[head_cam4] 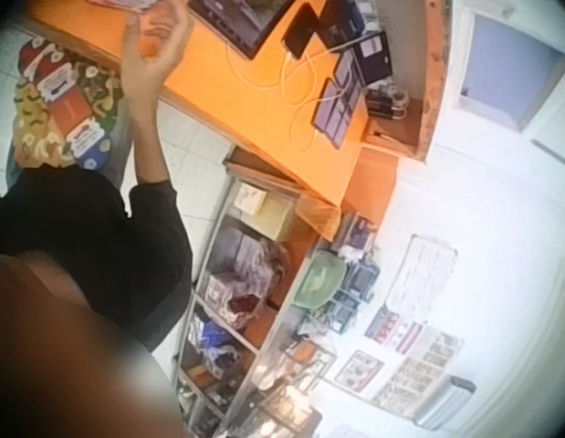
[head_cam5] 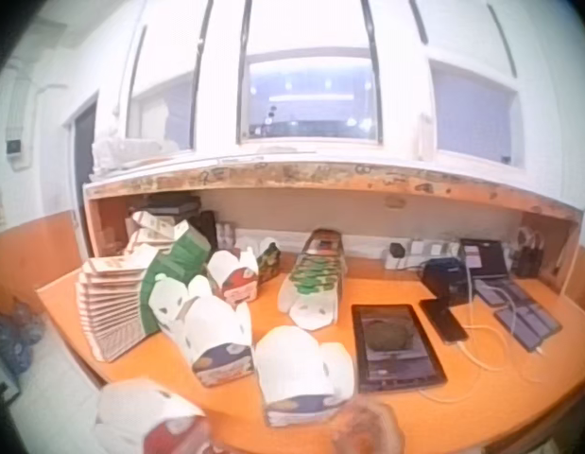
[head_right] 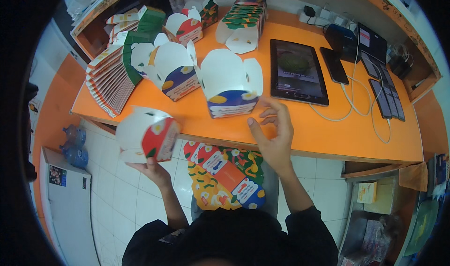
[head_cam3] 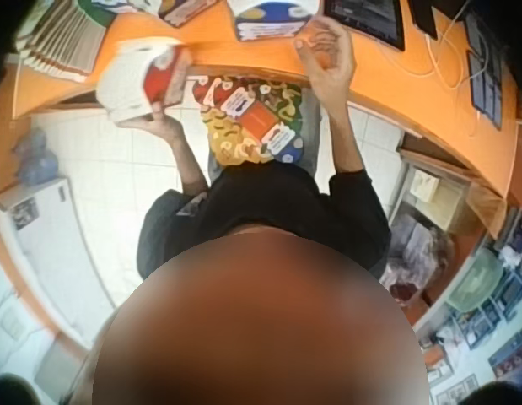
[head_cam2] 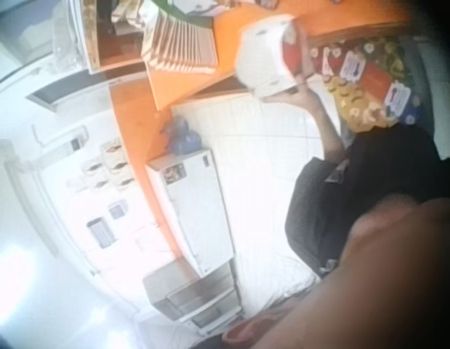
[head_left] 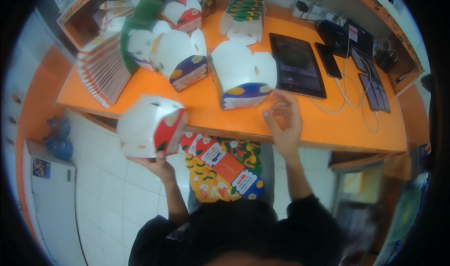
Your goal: The person assembles flat-packed paperboard food boxes at a counter. They fold the panels, tuck flaps, and form the box shape, then place the finished boxes on the counter. The process is repeated for several boxes.
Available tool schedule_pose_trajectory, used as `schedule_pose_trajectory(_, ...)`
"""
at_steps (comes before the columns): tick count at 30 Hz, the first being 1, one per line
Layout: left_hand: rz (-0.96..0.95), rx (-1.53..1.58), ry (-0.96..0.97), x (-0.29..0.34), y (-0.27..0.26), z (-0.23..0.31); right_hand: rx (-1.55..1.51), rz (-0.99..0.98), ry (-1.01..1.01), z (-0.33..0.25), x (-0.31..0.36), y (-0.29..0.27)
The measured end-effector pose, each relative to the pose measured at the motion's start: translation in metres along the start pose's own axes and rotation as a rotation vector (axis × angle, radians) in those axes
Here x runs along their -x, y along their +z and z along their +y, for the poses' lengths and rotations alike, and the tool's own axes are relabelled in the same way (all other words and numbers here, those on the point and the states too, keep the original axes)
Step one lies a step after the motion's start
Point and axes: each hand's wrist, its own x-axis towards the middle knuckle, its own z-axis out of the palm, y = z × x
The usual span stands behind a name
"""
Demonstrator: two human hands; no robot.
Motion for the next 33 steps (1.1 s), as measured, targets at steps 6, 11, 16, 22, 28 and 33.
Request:
schedule_pose_trajectory(6, 0.050, -0.104, 0.006, -0.029, -0.001, -0.009, 0.089, -0.112, 0.177, -0.001, -0.014, 0.000)
schedule_pose_trajectory(11, -0.105, -0.239, -0.010, -0.041, 0.022, -0.010, 0.085, -0.336, 0.223, -0.011, -0.021, 0.020)
schedule_pose_trajectory(16, -0.274, -0.392, -0.030, -0.046, 0.029, -0.012, 0.176, -0.472, 0.076, -0.021, -0.019, 0.029)
schedule_pose_trajectory(22, -0.280, -0.348, 0.037, -0.030, 0.011, -0.016, 0.360, -0.377, 0.002, -0.017, -0.037, -0.039)
schedule_pose_trajectory(28, -0.268, -0.101, 0.406, 0.020, 0.015, -0.020, 0.676, -0.223, -0.019, 0.027, -0.114, -0.127)
schedule_pose_trajectory(33, -0.473, -0.216, 0.174, 0.064, 0.003, -0.011, 1.004, -0.384, 0.173, 0.076, -0.155, -0.156)
